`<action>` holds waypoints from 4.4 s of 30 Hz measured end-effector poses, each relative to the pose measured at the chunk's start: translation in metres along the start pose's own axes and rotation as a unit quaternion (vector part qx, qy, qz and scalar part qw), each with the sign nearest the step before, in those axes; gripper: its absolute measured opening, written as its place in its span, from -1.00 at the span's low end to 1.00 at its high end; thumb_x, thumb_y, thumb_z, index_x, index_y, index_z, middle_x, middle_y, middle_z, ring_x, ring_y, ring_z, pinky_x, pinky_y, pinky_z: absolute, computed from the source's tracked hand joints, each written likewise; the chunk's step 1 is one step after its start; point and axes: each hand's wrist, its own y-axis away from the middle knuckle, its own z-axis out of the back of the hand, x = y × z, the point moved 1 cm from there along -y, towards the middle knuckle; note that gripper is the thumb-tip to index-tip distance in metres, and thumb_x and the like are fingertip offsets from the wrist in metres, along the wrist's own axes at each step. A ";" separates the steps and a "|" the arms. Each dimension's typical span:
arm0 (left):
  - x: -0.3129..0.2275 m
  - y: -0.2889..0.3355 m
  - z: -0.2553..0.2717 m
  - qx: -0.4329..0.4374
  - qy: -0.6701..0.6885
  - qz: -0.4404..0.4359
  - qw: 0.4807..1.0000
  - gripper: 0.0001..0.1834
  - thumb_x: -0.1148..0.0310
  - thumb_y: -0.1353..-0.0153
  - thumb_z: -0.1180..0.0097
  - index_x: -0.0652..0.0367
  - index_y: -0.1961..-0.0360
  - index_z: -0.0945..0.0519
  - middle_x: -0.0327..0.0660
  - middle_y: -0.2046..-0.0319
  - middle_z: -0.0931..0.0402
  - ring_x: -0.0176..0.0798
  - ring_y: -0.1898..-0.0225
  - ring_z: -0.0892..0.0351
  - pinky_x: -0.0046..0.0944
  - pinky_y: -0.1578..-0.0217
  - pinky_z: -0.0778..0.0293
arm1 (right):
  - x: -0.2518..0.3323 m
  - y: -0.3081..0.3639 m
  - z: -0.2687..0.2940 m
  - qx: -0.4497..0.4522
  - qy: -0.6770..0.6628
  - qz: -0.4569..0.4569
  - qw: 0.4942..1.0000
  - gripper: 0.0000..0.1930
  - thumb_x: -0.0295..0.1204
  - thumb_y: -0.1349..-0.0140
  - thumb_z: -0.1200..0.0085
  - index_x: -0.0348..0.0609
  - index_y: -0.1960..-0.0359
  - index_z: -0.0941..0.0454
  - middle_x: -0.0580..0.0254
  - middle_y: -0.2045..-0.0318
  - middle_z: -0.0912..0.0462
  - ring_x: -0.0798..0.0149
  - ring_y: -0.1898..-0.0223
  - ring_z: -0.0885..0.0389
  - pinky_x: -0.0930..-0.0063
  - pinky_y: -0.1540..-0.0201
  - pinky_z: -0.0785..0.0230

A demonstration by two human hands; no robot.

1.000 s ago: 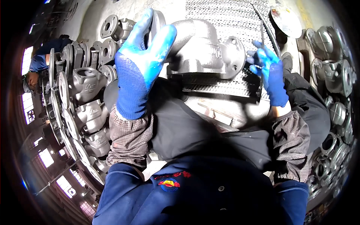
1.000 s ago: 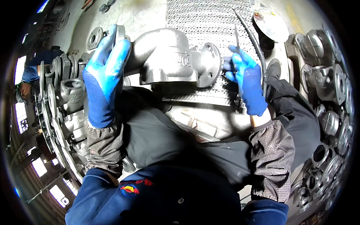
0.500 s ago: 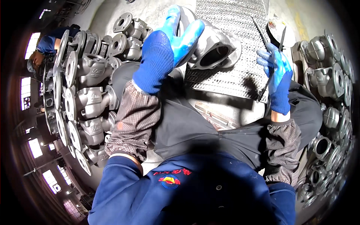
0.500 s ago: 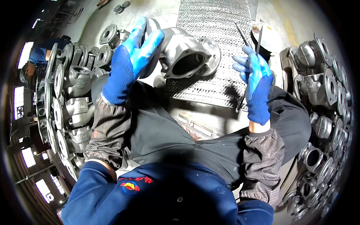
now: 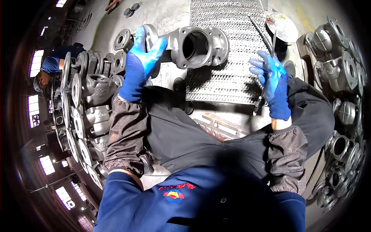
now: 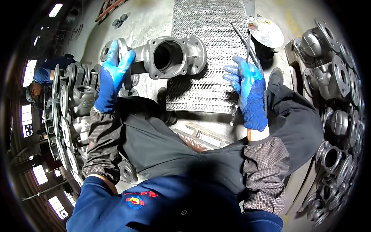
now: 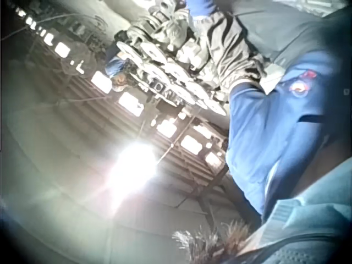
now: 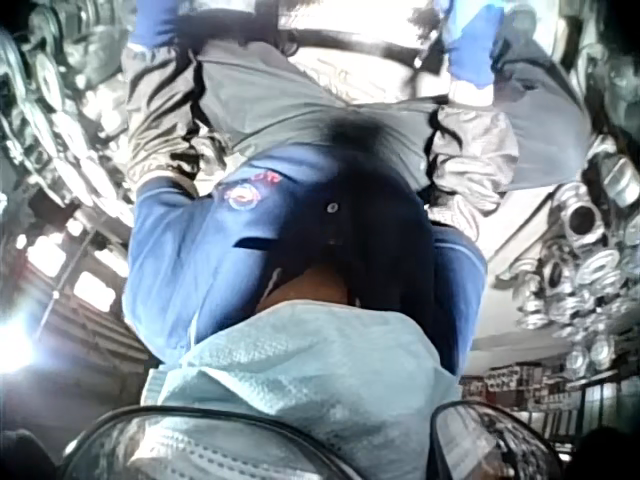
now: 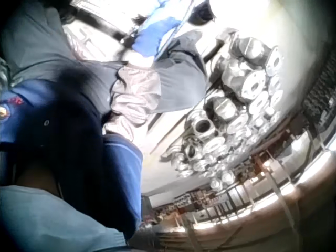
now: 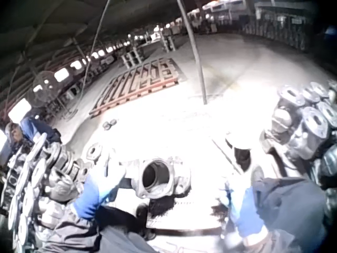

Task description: The person handles a metal casting by hand, turning it over to access different sides, and uses a handheld grinding tool on the interior and exterior surfaces.

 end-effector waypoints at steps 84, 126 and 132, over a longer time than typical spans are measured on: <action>0.091 -0.094 0.031 0.041 -0.090 -0.053 0.994 -0.44 0.20 -0.21 -0.23 0.12 -0.21 -0.46 -0.14 0.03 -0.59 -0.36 0.02 -0.57 -0.33 0.01 -0.47 | -0.029 -0.076 0.011 0.113 0.399 0.009 0.910 -0.52 -0.77 -0.17 0.15 -0.24 -0.14 -0.49 0.15 -0.05 -0.60 0.40 0.11 -0.62 0.59 0.10 -0.42; 0.020 -0.073 0.019 -0.005 0.001 0.059 0.998 -0.62 0.40 -0.20 -0.13 0.30 -0.05 -0.53 -0.24 0.39 -0.59 -0.51 0.48 -0.49 -0.48 0.50 -0.43 | -0.043 -0.107 -0.015 0.155 0.360 0.085 0.916 -0.58 -0.80 -0.13 0.08 -0.21 -0.01 -0.59 0.16 0.09 -0.63 0.33 0.08 -0.58 0.50 0.00 -0.41; 0.026 -0.074 0.008 -0.026 -0.116 -0.154 0.981 -0.49 0.39 -0.19 -0.13 0.17 -0.20 -0.45 -0.23 0.22 -0.58 -0.50 0.35 -0.45 -0.45 0.37 -0.43 | -0.046 -0.108 -0.012 0.154 0.354 0.096 0.918 -0.61 -0.74 -0.17 0.04 -0.21 -0.02 -0.59 0.17 0.12 -0.63 0.43 0.21 -0.57 0.60 0.13 -0.41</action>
